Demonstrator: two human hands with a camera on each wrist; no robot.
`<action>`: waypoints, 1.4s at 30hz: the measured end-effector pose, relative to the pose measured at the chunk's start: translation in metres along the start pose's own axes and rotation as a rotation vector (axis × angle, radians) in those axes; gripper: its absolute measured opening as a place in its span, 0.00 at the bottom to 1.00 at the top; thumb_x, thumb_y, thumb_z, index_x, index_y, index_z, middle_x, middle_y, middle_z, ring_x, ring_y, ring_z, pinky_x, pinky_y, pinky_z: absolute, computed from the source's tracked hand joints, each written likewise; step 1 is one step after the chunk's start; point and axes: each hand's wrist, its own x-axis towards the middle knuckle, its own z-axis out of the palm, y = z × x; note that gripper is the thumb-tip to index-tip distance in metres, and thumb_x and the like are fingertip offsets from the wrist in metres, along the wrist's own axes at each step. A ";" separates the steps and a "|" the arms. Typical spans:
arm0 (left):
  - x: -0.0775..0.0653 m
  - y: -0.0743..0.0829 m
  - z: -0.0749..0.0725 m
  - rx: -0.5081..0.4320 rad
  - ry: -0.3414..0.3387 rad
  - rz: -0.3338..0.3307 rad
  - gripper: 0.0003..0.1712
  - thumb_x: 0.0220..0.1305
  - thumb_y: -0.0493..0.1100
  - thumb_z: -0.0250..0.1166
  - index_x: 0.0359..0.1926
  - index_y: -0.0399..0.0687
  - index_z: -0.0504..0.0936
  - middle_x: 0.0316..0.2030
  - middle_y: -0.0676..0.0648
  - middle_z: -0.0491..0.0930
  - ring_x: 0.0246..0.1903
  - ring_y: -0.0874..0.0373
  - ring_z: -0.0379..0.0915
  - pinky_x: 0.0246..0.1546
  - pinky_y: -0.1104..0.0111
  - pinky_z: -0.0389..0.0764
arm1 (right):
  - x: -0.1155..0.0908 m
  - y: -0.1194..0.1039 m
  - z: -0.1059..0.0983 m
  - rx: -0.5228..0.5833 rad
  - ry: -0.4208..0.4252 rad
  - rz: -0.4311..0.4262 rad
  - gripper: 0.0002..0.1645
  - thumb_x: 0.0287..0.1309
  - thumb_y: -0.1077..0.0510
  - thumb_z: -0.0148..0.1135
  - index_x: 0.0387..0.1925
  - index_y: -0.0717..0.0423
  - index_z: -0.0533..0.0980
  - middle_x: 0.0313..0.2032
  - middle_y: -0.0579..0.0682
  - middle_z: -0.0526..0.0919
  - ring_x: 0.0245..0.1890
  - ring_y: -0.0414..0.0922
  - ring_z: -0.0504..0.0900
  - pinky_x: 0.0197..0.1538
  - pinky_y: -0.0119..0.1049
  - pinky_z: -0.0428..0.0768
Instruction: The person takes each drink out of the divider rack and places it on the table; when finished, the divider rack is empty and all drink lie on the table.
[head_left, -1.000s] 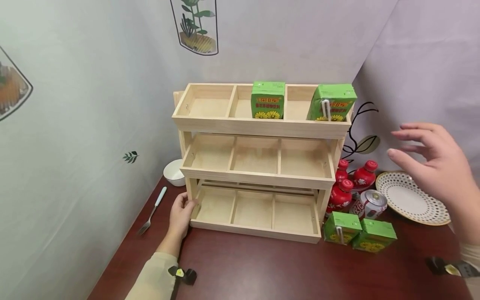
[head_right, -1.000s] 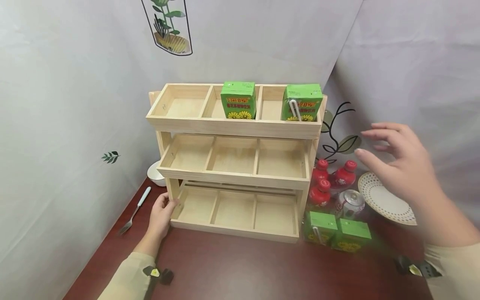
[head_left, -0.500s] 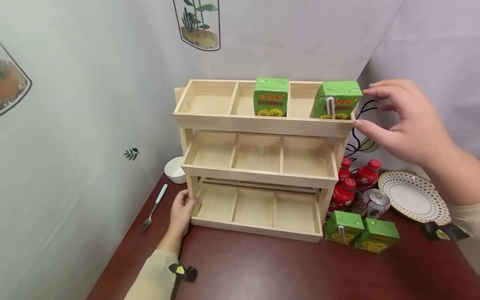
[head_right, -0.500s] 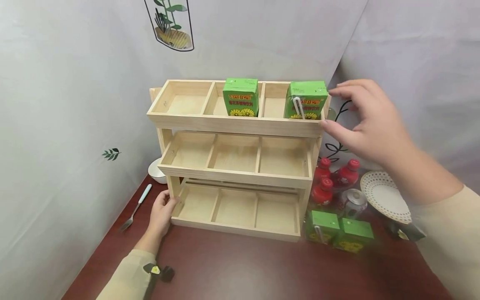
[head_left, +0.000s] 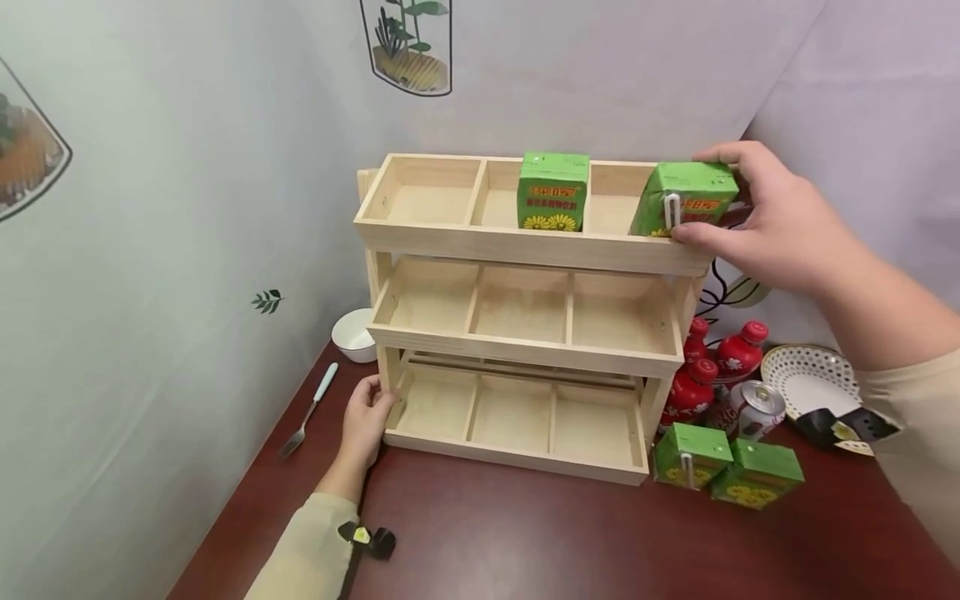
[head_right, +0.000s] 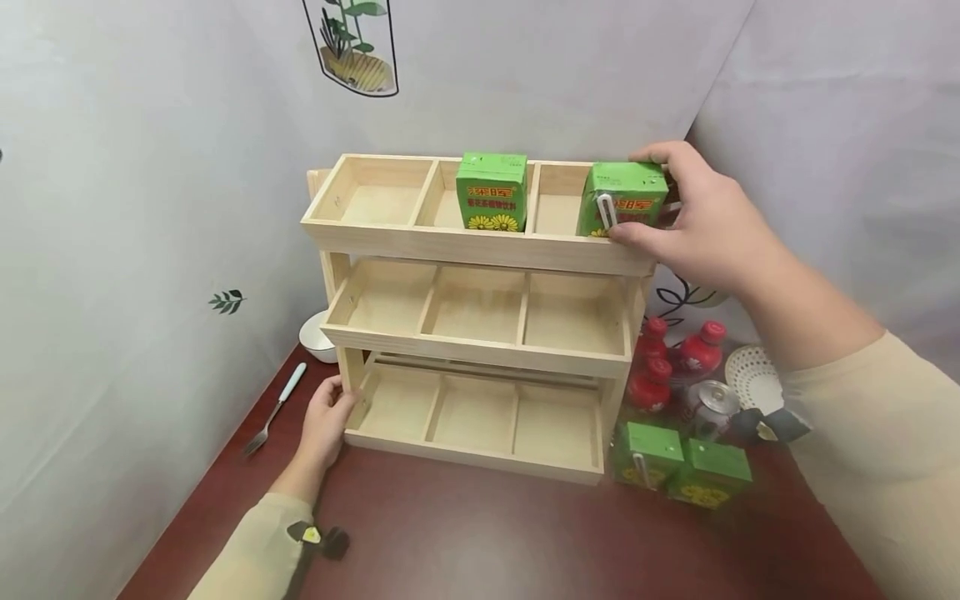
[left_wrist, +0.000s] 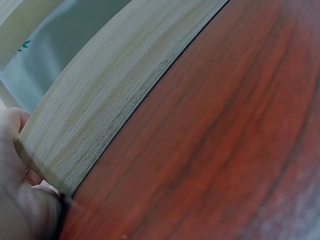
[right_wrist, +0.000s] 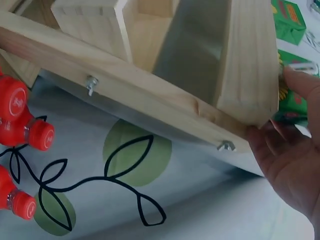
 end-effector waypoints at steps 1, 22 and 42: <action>0.000 0.000 0.000 0.001 -0.001 -0.005 0.19 0.60 0.35 0.62 0.53 0.41 0.74 0.45 0.41 0.78 0.42 0.56 0.74 0.39 0.72 0.77 | 0.000 0.000 -0.001 0.013 -0.008 -0.002 0.43 0.53 0.51 0.72 0.67 0.45 0.61 0.46 0.53 0.73 0.39 0.41 0.75 0.35 0.17 0.71; -0.003 -0.002 0.003 -0.033 -0.008 -0.011 0.19 0.59 0.34 0.62 0.53 0.42 0.74 0.44 0.39 0.77 0.41 0.54 0.75 0.38 0.70 0.78 | -0.009 0.011 -0.007 0.540 0.157 -0.176 0.35 0.44 0.80 0.65 0.57 0.65 0.72 0.42 0.55 0.79 0.35 0.43 0.79 0.36 0.23 0.77; -0.003 -0.002 0.003 -0.042 -0.018 -0.029 0.20 0.60 0.34 0.62 0.54 0.40 0.74 0.46 0.38 0.77 0.41 0.55 0.75 0.38 0.70 0.79 | -0.041 0.019 -0.028 0.914 0.371 -0.393 0.32 0.41 0.83 0.65 0.53 0.79 0.68 0.47 0.66 0.78 0.45 0.51 0.79 0.47 0.30 0.78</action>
